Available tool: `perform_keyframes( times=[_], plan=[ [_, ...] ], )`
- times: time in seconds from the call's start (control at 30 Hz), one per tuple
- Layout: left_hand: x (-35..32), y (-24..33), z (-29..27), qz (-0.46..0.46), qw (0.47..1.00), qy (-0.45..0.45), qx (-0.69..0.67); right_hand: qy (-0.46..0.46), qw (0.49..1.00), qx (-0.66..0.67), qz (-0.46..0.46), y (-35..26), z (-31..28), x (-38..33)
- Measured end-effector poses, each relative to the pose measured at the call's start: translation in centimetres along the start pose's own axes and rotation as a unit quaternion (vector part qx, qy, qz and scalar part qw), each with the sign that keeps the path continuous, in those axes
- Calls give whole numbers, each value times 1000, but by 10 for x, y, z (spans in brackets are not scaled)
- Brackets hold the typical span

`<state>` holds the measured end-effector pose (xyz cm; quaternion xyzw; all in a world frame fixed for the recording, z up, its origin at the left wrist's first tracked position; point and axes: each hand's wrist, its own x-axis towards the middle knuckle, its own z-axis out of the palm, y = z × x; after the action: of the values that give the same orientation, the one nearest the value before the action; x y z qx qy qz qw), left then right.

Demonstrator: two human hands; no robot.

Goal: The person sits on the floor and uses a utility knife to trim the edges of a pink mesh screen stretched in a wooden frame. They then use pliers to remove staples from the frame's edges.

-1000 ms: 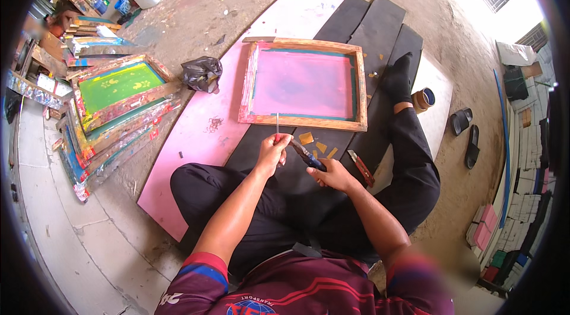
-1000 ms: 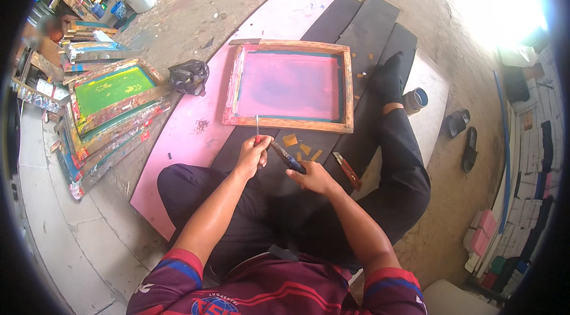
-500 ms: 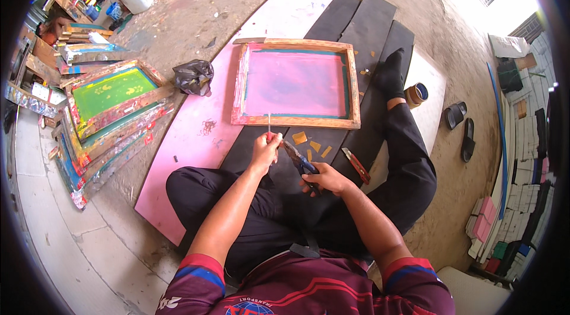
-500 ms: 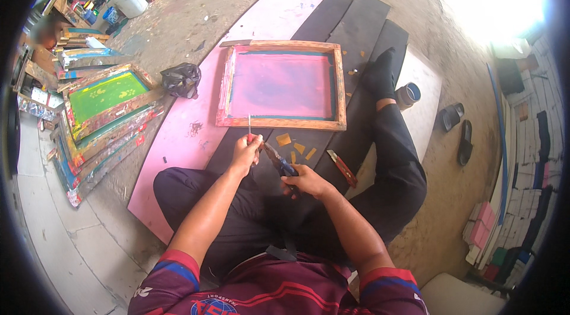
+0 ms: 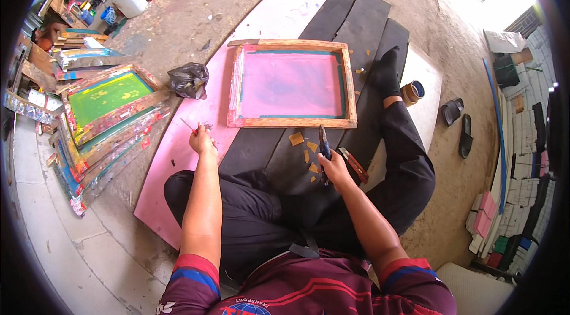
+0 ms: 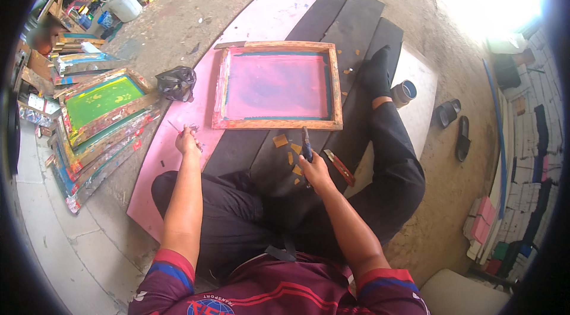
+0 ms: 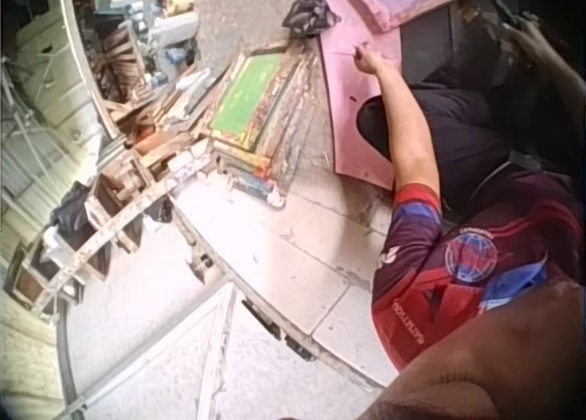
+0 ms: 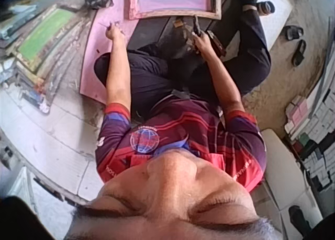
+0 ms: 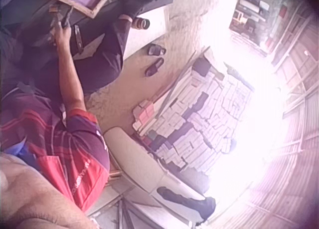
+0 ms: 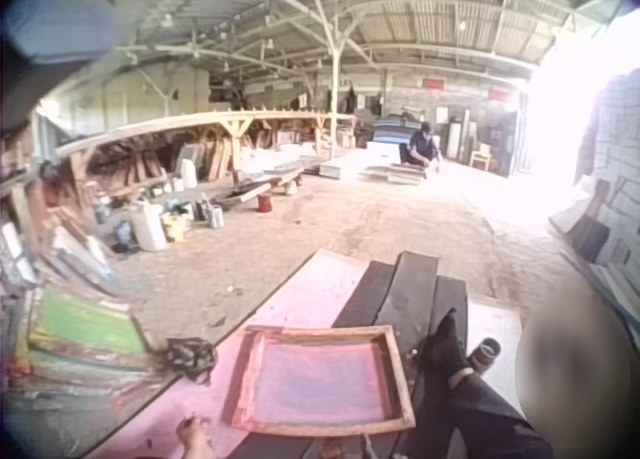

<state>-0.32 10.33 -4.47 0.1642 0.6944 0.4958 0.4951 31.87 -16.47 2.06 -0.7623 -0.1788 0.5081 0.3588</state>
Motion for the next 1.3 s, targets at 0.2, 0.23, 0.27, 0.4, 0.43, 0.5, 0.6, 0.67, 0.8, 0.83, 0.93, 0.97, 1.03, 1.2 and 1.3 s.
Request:
perform_keyframes(
  times=[0.2, 0.23, 0.27, 0.4, 0.43, 0.5, 0.6, 0.67, 0.8, 0.83, 0.93, 0.97, 1.03, 1.2, 1.3],
  plan=[
    [-23, -7, 8, -31, 999, -2, -13, 31, 999, -4, -23, 8, 14, 14],
    [-29, -7, 10, -33, 999, -5, -16, 37, 999, -6, -17, 8, 16, 16],
    [-34, -7, 11, -34, 999, -8, -14, 42, 999, -9, -12, 8, 18, 17],
    [-37, -14, 12, -22, 999, -29, -10, 71, 995, -69, -19, 9, 26, 21],
    [-38, -17, 13, -14, 999, -39, -6, 94, 990, -94, -41, 11, 31, 22],
    [-39, -21, 13, 0, 998, -57, 2, 114, 985, -122, -50, 13, 34, 23],
    [-50, -23, 15, 11, 997, -77, 20, 115, 983, -139, -31, -16, 36, 2],
    [-56, -26, 17, 14, 995, -96, 35, 134, 977, -156, -49, -11, 38, 6],
    [-61, -31, 18, 28, 989, -123, 72, 87, 990, -98, 41, -26, 34, 1],
    [-61, -33, 18, 29, 989, -127, 73, 83, 990, -101, 52, -23, 31, 4],
    [-61, -36, 20, 33, 987, -136, 75, 60, 996, -38, 62, -5, 25, 18],
    [-60, -36, 21, 35, 987, -136, 76, 50, 997, -5, 61, 0, 24, 21],
    [-61, -36, 21, 35, 987, -137, 75, 22, 996, 62, 66, 1, 19, 21],
    [-66, -34, 18, 33, 987, -138, 74, -20, 987, 142, 74, -5, 13, 10],
    [-69, -35, 14, 39, 986, -145, 74, -27, 992, 117, 45, -6, 10, 5]
  ],
)
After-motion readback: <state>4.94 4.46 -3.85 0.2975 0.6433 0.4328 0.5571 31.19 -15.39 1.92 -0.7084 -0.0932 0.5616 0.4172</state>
